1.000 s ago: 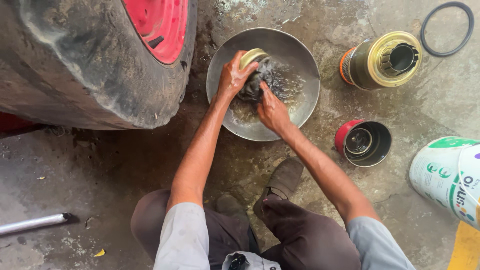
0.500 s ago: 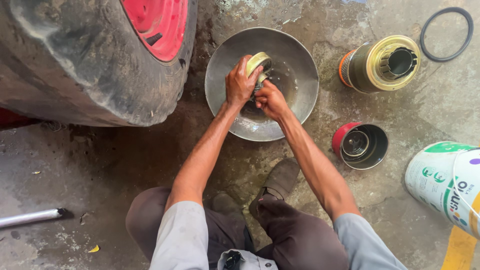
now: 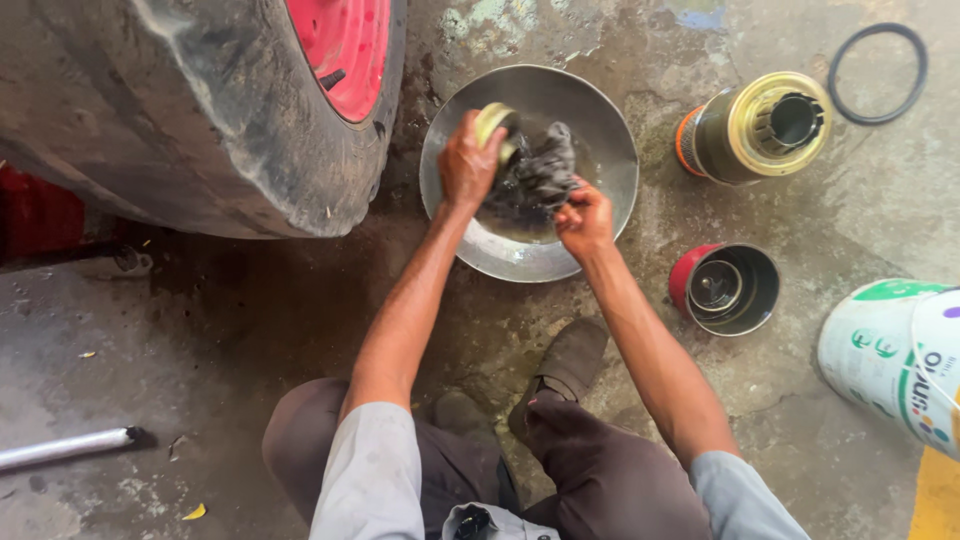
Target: The person scrubs a circular metal filter component with a cloth in a metal bowl filled with dark liquid. They rinse the filter by dipping it into the bowl and then place it on top of a larger cylindrical filter assembly. The person repeats this process with a second filter component, scrubbing and rinsing it before placing it aside.
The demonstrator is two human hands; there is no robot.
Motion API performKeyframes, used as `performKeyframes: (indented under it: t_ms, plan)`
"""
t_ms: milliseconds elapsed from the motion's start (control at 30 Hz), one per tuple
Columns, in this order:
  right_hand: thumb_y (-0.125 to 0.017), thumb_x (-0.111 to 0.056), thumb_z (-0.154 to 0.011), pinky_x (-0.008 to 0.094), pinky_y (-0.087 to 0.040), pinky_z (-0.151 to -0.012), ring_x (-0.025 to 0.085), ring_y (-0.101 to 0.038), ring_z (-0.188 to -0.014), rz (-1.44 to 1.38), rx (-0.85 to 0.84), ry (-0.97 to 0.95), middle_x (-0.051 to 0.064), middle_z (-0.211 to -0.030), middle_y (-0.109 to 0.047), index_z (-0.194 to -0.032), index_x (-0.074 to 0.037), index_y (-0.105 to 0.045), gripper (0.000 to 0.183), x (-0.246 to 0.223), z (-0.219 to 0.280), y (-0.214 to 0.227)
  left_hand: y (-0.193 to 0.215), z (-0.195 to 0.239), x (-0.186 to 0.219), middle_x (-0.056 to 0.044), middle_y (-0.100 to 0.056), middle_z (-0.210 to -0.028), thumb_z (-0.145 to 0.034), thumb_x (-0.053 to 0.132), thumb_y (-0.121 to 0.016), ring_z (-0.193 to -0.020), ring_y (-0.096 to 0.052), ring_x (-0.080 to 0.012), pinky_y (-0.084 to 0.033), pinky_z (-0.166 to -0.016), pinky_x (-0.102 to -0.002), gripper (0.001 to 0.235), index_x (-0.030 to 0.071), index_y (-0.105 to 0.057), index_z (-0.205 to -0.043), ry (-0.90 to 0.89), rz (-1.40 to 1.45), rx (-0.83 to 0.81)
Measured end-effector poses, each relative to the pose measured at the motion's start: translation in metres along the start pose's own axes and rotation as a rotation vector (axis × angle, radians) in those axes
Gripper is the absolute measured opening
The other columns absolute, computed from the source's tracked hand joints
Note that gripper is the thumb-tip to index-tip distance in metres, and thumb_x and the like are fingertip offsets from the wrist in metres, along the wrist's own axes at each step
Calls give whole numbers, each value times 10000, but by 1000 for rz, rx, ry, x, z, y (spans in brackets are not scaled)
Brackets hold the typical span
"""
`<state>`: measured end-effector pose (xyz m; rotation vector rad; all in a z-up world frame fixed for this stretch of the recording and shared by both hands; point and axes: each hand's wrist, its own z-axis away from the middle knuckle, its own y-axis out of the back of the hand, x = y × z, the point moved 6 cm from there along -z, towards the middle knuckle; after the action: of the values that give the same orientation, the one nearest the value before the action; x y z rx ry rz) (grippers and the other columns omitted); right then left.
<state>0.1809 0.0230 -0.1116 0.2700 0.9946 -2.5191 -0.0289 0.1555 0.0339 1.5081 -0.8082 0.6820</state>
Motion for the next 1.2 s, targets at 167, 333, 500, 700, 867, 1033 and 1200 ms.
performKeyframes:
  t_ms: [167, 333, 500, 700, 867, 1033, 1200]
  plan:
    - [-606, -88, -919, 366, -475, -565, 117, -456, -531, 577, -132, 177, 6, -759, -535, -1388, -83, -639, 471, -57, 7, 9, 19, -4, -15, -195, -742, -979, -929, 353, -750, -897, -708, -434, -544, -732, -511, 368, 65, -610, -1111, 1, -65, 74]
    - [-786, -358, -838, 508, -541, -815, 362, -680, -1015, 2106, 102, 1330, 186, -1153, -717, -1247, -133, -642, 488, -59, 43, -63, 10, -5, -24, -194, -744, -983, -897, 380, -776, -911, -701, -435, -534, -749, -532, 386, 82, -635, -1098, 53, -85, 6]
    - [-741, -202, -858, 454, -526, -980, 378, -648, -1224, 2156, -65, 1058, 190, -1355, -659, -1335, -127, -617, 499, -20, 14, -56, 7, -1, -28, -192, -745, -999, -896, 369, -771, -915, -708, -426, -541, -754, -518, 383, 65, -633, -1083, 75, -53, -34]
    - [-761, -296, -974, 436, -546, -960, 429, -665, -1144, 1193, -20, 637, 264, -1243, -665, -1269, -11, -548, 462, 1, 26, -71, 0, -4, -21, -191, -750, -958, -896, 345, -779, -894, -711, -428, -537, -739, -523, 368, 47, -625, -1050, 71, -57, -66]
    - [-710, -208, -932, 442, -556, -971, 507, -632, -1180, 1650, -513, 1167, 396, -1359, -547, -1401, 87, -459, 608, 48, 72, -103, -5, -15, -15, -194, -743, -948, -903, 320, -775, -864, -724, -420, -542, -701, -523, 337, 52, -619, -1035, -11, -72, -135]
    - [-711, -149, -839, 488, -558, -921, 447, -696, -1017, 1875, -634, 663, 279, -1109, -711, -1220, 30, -622, 431, 53, -11, -98, -20, -13, -2, -198, -742, -936, -866, 304, -801, -840, -726, -415, -559, -682, -514, 356, 39, -611, -1009, -142, -56, -198]
    - [-739, -98, -861, 421, -525, -696, 302, -653, -770, 1563, -507, 366, 194, -890, -672, -1003, 18, -620, 218, 61, -39, -95, -4, -10, -6, -179, -740, -927, -904, 293, -788, -828, -740, -385, -579, -683, -483, 331, 39, -609, -1018, -77, -37, -122]
